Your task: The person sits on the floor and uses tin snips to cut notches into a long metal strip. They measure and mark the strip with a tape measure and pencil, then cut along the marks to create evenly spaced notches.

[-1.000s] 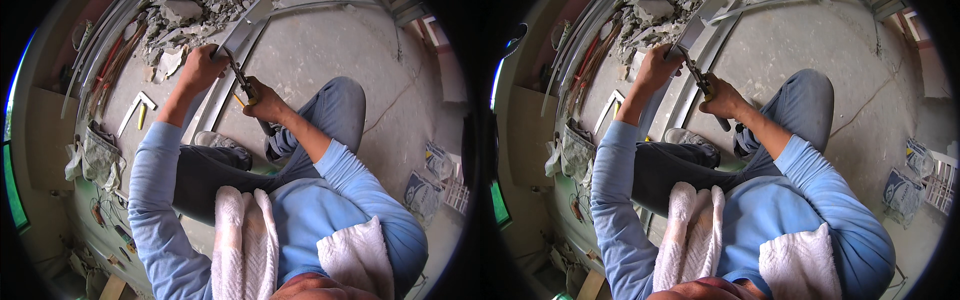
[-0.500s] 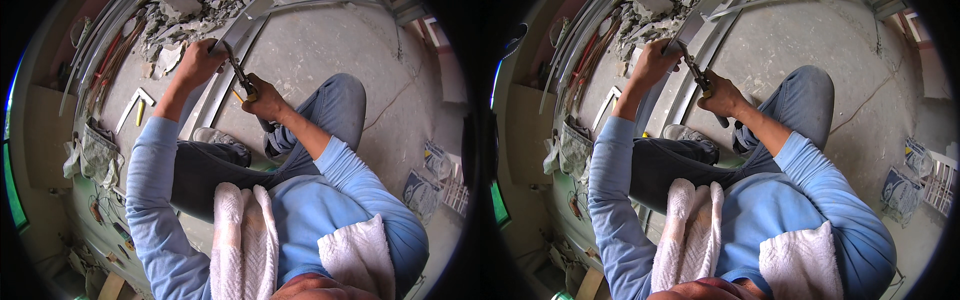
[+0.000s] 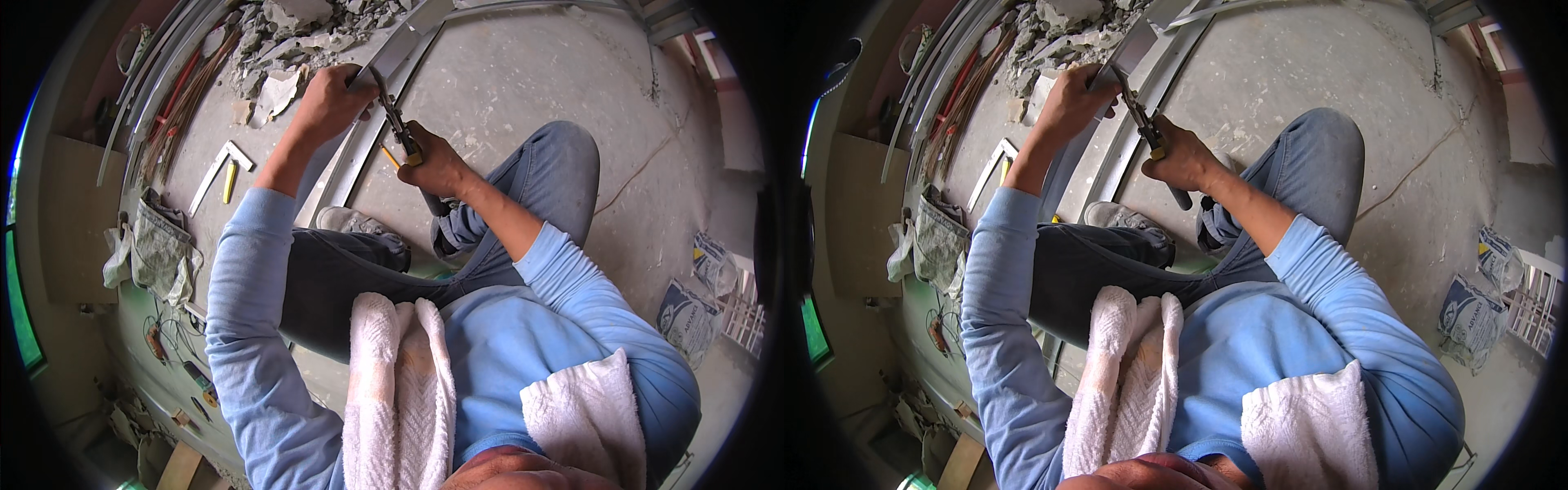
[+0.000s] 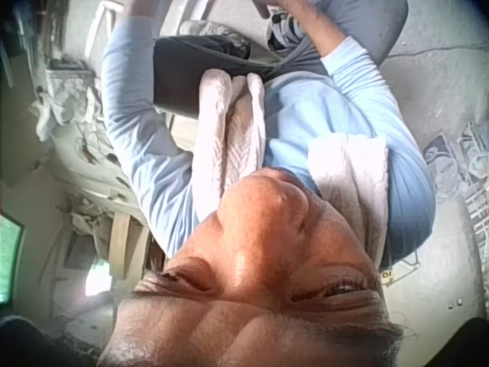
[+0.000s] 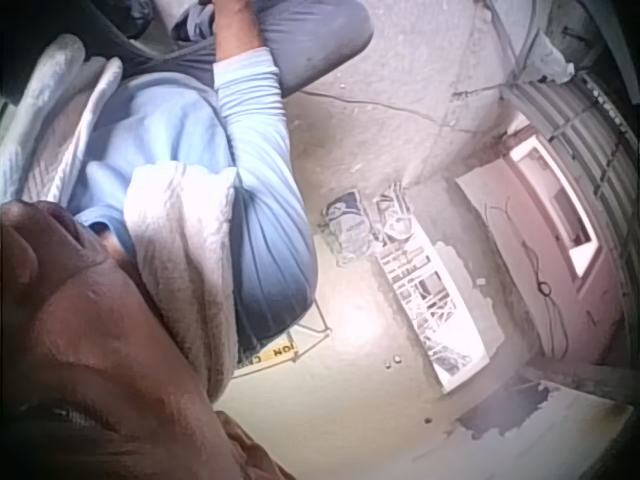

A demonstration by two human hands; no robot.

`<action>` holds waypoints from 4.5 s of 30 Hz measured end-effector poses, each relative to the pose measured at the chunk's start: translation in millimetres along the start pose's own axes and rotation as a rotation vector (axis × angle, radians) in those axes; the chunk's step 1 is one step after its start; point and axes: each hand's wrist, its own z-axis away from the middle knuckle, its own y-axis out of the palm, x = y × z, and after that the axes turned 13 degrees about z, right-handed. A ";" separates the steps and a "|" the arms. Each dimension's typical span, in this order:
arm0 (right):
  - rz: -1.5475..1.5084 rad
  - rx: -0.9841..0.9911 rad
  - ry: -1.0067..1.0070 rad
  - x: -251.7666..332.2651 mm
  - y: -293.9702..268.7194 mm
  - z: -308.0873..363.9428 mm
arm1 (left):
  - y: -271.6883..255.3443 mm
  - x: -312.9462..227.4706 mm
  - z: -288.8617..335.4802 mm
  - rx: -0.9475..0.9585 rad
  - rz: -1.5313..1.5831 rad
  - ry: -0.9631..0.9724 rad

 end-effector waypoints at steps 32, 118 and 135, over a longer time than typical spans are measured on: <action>0.068 0.016 -0.001 -4.5 3.4 -2.3 | -3.0 1.4 -0.4 0.043 0.032 -0.043; -1.753 -0.116 0.305 -129.5 96.7 -116.3 | -160.4 196.6 195.9 -0.208 -0.185 -0.473; -1.469 0.066 0.696 -173.4 137.1 -86.0 | -137.2 319.7 322.2 0.077 -0.626 -0.683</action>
